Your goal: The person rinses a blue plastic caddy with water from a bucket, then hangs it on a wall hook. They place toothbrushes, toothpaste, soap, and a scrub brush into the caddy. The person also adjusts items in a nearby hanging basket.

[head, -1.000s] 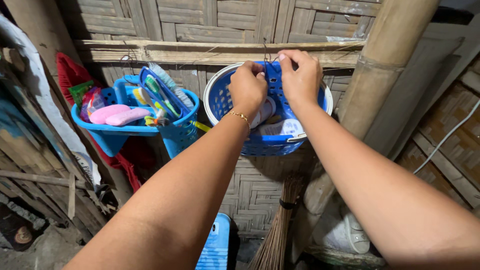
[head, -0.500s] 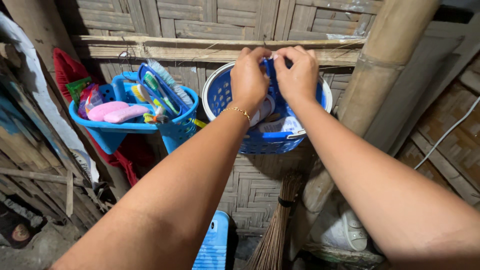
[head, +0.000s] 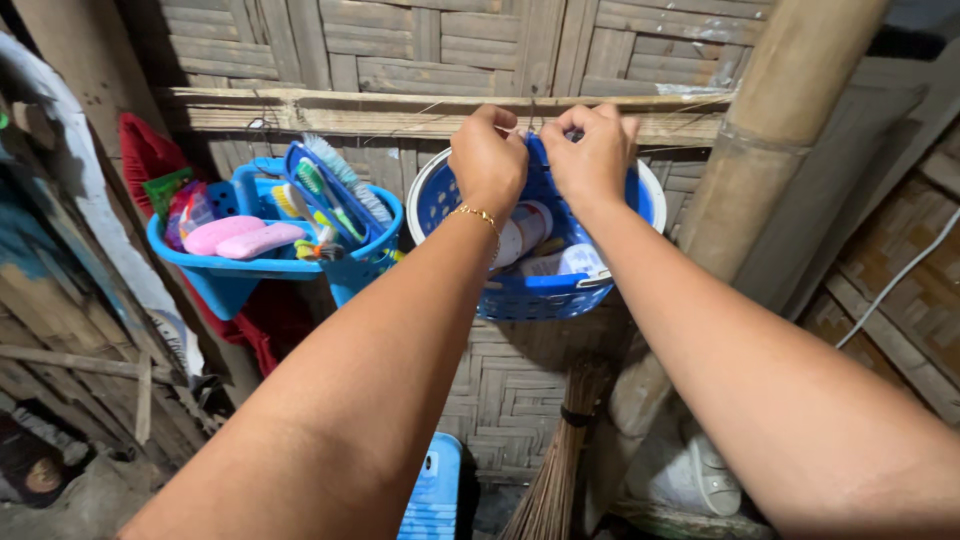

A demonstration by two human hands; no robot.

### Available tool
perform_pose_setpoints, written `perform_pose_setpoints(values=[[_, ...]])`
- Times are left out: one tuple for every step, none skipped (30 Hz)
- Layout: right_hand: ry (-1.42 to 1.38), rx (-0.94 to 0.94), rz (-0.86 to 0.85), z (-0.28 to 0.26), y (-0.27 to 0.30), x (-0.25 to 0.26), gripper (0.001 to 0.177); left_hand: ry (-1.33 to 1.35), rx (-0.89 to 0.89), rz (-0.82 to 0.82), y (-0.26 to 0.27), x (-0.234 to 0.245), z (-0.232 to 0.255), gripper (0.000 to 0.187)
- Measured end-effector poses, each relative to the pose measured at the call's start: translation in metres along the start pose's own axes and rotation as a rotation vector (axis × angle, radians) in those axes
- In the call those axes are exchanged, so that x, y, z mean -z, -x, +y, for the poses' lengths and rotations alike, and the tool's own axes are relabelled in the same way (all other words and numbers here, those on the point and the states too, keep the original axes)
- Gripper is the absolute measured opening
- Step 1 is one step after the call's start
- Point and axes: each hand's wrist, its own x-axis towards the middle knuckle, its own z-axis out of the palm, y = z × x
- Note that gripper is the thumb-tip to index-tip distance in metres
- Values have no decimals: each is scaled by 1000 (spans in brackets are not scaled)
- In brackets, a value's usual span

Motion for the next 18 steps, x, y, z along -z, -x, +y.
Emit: perform_pose_setpoints(values=[[60,18,46,0,1,0,14,-26,0,-32,0,2,-2,16],[119,36,91,-1,3,-1,13,-52,-1,-63,-2,4,-4,17],[120,2,72,-2,2,-1,14,-78,-3,-92,-6,7,-4,18],[120,-31,53,-3,1,-1,14,-83,-13,-102,-10,8,-4,17],[126,-64,31,0,0,1,14,-82,-19,-115,-11,7,-4,17],[103,-142,10,2,-1,1,18,-82,-25,-129,-11,6,-4,17],[81,-220,-11,4,-4,2,22,-83,-6,-144,-11,3,-3,17],[59,-297,-32,7,-6,2,27,-83,14,-160,-11,0,-1,17],[46,-306,-50,9,-10,4,24,-85,31,-175,-11,-3,1,18],[33,-315,-69,11,-13,5,21,-85,35,-174,-10,-4,2,17],[23,-324,-87,13,-15,7,18,-84,39,-175,-9,-6,4,17],[-13,-325,-114,14,-16,8,16,-83,43,-176,-8,-8,5,17],[-49,-327,-141,15,-16,9,14,-74,46,-175,-7,-9,5,18],[-85,-328,-169,16,-16,11,13,-65,49,-175,-6,-9,6,19],[-122,-362,-181,15,-15,11,12,-58,55,-172,-5,-7,5,19],[-158,-395,-192,14,-14,12,11,-54,61,-177,-4,-6,5,20],[-196,-426,-204,12,-13,12,10,-49,67,-178,-4,-4,5,20],[-232,-387,-228,10,-12,14,10,-44,72,-180,-3,-2,5,20]])
